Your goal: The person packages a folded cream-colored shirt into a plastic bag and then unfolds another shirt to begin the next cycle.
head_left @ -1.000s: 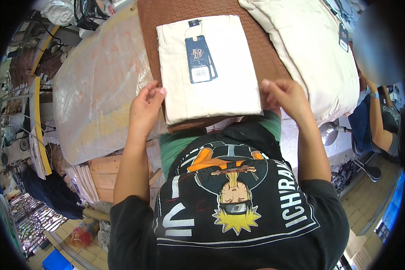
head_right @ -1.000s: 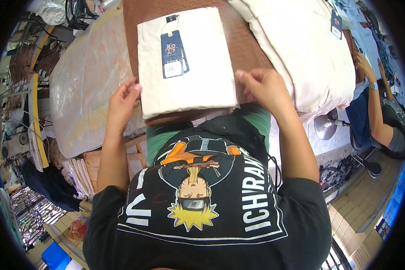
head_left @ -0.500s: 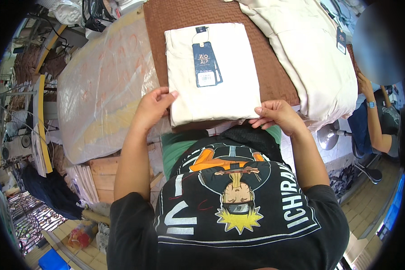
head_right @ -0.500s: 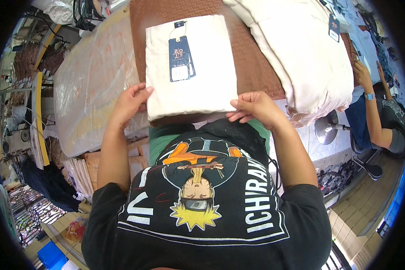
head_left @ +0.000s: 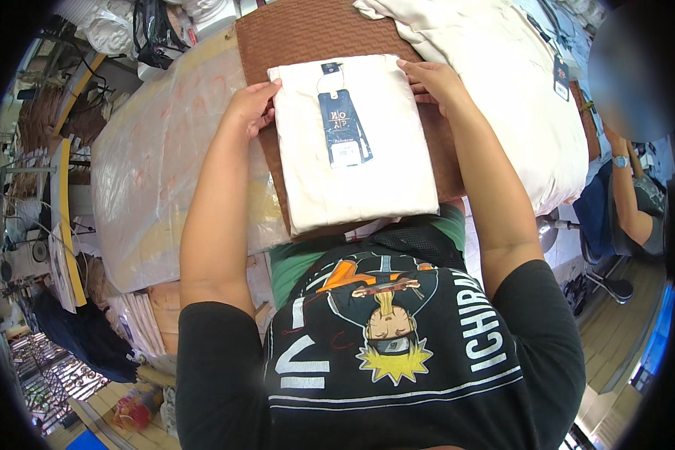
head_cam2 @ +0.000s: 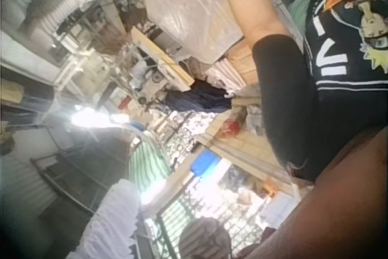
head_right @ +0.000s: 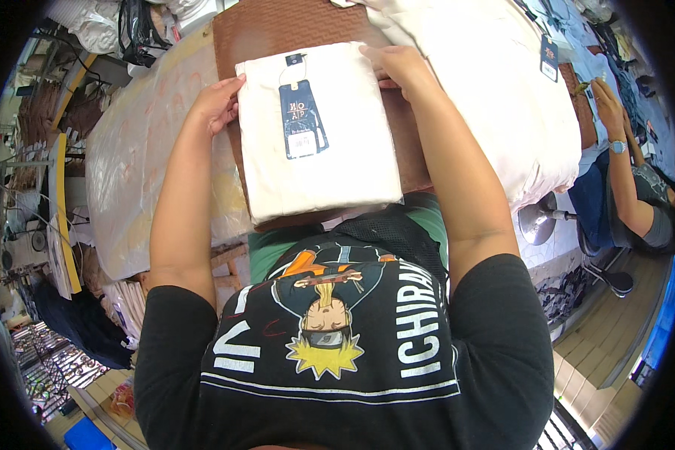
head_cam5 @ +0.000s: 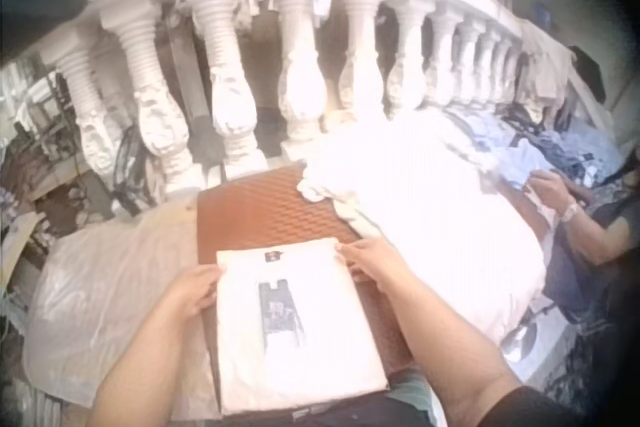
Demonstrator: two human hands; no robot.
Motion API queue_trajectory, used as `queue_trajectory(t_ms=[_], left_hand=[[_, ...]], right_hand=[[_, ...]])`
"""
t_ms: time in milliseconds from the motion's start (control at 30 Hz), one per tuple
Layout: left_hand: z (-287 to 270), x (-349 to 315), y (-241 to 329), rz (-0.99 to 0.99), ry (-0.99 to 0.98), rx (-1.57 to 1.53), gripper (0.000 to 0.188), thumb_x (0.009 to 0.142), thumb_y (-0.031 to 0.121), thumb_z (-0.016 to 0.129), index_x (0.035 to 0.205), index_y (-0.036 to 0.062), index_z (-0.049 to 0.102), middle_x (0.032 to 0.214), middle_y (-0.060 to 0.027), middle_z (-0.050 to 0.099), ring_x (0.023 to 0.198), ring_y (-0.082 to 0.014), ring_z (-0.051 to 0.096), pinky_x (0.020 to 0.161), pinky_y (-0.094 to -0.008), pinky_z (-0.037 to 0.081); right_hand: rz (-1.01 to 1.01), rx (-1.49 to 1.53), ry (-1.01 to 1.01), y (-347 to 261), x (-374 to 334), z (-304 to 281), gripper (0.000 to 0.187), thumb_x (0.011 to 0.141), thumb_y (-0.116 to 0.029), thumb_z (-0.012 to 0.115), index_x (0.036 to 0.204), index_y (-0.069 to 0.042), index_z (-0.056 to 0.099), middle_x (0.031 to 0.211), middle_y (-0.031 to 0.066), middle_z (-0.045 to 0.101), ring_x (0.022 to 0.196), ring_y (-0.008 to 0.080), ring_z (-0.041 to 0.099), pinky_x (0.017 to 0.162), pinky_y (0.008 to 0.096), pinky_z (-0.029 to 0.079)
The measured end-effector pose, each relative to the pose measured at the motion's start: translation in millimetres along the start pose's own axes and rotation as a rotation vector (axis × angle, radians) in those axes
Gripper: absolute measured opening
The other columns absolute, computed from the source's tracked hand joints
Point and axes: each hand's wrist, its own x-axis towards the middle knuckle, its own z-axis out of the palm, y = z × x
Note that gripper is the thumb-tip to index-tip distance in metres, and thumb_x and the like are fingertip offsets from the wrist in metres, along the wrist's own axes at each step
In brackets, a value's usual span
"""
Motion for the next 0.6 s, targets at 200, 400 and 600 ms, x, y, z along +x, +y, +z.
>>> queue_trajectory(t_ms=[200, 400, 600], left_hand=[[-8.5, -16.6, 13.9, 0.093, -0.138, -0.113, 0.024, 0.087, 0.029, 0.067, 0.103, 0.0122, 0.063, 0.083, 0.0069, 0.062, 0.072, -0.0020, 0.053, 0.059, -0.0164, 0.042], [-16.7, 1.9, -3.4, 0.077, -0.119, -0.158, 0.026, 0.087, 0.030, 0.066, 0.105, 0.0122, 0.063, 0.089, 0.0056, 0.064, 0.077, -0.0038, 0.055, 0.064, -0.0179, 0.044], [-15.2, -13.8, -5.2, 0.049, 0.018, 0.064, 0.034, 0.088, 0.031, 0.063, 0.115, 0.0103, 0.061, 0.104, 0.0013, 0.065, 0.092, -0.0091, 0.059, 0.075, -0.0224, 0.045]], right_hand=[[-0.031, 0.098, -0.080, 0.9, 18.6, -1.9, 0.031, 0.081, -0.030, 0.071, 0.100, -0.006, 0.066, 0.087, 0.0010, 0.066, 0.079, 0.0101, 0.061, 0.073, 0.0245, 0.048], [0.048, 0.252, -0.144, 17.3, 37.9, -5.7, 0.028, 0.083, -0.026, 0.069, 0.103, -0.007, 0.063, 0.090, 0.0007, 0.067, 0.082, 0.0095, 0.063, 0.076, 0.0257, 0.050], [-0.003, -0.104, 0.003, 2.4, 28.8, -6.0, 0.031, 0.081, -0.028, 0.071, 0.102, -0.006, 0.065, 0.093, 0.0039, 0.068, 0.084, 0.0128, 0.064, 0.076, 0.0279, 0.050]])
